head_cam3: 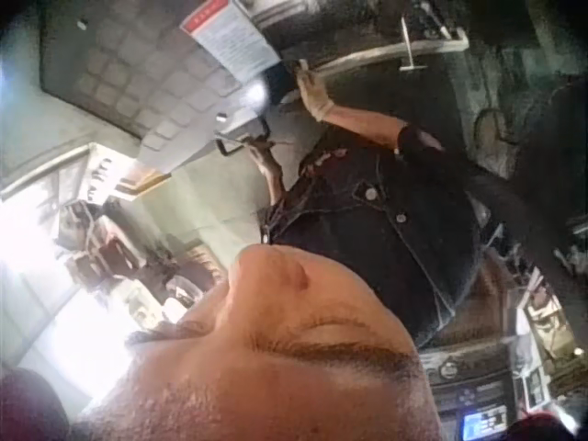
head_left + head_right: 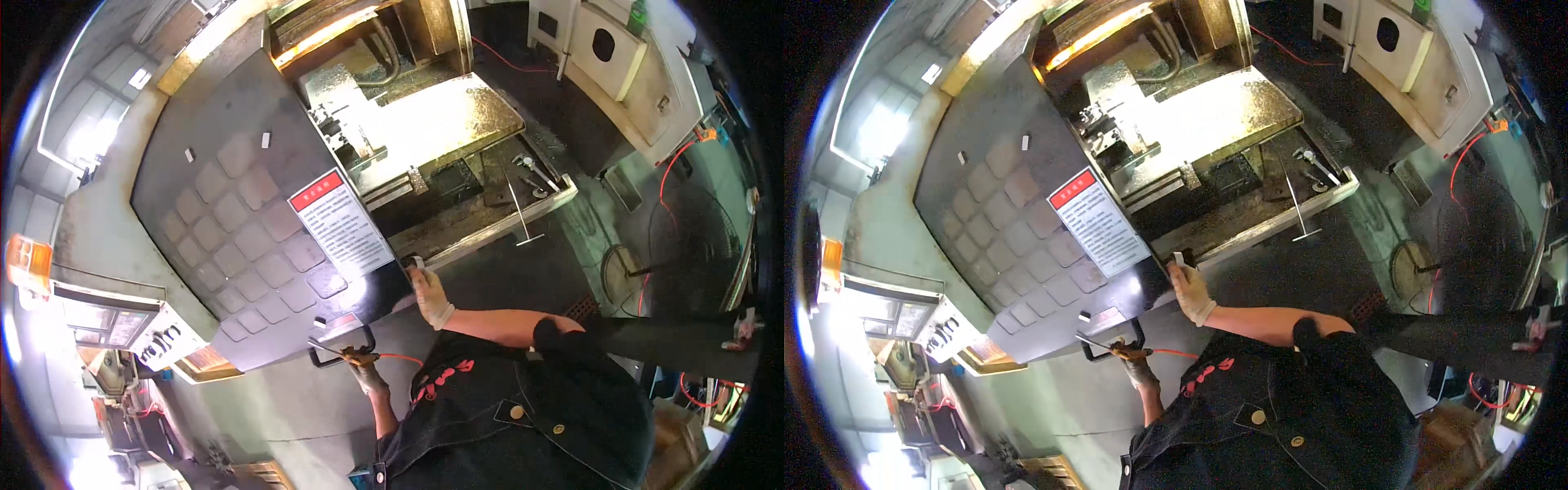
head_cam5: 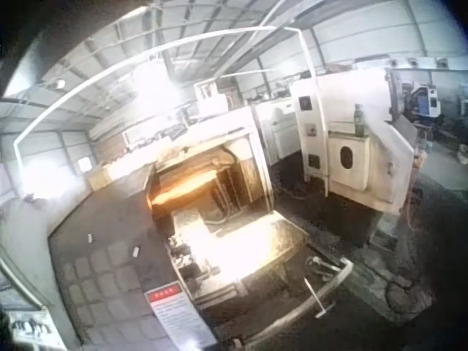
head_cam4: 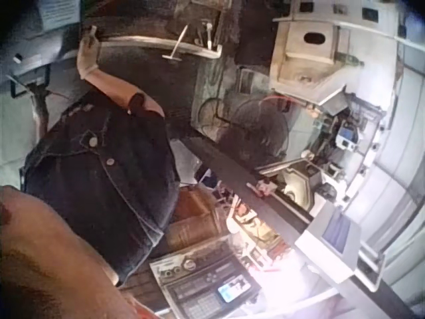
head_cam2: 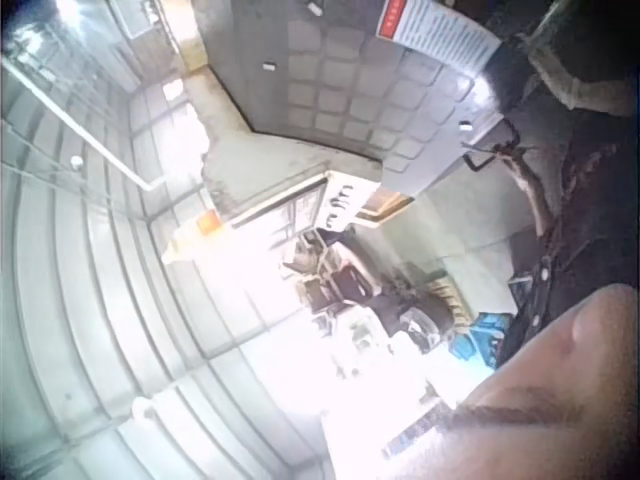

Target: The person operates a metal lathe in a workshop, repeatedly opening the machine door to insert and remove small metal rings. They use a screwdriver to adjust the chuck and a long metal rod to clear metal shavings from the machine bed into a blue bin.

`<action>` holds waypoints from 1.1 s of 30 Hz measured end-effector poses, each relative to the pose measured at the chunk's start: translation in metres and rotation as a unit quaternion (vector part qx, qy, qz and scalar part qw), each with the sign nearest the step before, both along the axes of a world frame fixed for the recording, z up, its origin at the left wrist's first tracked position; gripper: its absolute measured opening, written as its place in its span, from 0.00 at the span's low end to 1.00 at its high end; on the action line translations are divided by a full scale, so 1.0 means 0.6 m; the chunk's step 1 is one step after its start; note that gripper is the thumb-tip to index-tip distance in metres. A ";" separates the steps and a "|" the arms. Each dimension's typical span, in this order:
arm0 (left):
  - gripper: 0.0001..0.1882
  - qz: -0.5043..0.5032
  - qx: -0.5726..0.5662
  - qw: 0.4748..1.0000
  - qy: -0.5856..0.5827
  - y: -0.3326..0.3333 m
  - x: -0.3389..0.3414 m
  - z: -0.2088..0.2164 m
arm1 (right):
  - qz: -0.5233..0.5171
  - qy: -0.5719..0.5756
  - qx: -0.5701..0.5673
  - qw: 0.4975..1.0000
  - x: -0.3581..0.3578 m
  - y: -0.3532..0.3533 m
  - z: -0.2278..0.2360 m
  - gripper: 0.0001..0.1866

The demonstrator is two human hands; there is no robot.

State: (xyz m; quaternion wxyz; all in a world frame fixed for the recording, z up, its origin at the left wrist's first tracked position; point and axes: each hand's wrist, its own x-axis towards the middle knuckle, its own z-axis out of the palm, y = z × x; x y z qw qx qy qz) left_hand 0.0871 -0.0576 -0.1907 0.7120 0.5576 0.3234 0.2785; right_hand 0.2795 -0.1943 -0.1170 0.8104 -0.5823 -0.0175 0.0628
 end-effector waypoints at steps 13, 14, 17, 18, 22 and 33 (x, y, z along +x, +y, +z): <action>0.20 0.161 -0.013 0.982 0.094 -0.093 0.067 -0.025 | 0.117 0.041 0.054 0.991 0.005 -0.025 0.038 0.21; 0.18 0.160 -0.033 0.983 0.079 -0.092 0.066 -0.015 | 0.118 0.043 0.054 0.991 0.006 -0.025 0.038 0.21; 0.16 0.171 -0.071 0.982 0.029 -0.072 0.043 -0.019 | 0.132 0.050 0.045 0.989 0.002 -0.018 0.036 0.22; 0.17 0.158 -0.015 0.977 0.145 -0.065 0.037 -0.005 | 0.132 0.051 0.033 0.989 0.004 -0.019 0.032 0.22; 0.20 0.165 0.247 0.870 0.394 -0.036 0.004 0.059 | 0.133 0.050 0.043 0.989 0.006 -0.021 0.026 0.24; 0.30 0.085 -0.054 0.969 -0.225 -0.049 -0.027 0.230 | 0.085 0.029 0.022 0.996 -0.007 0.015 0.001 0.22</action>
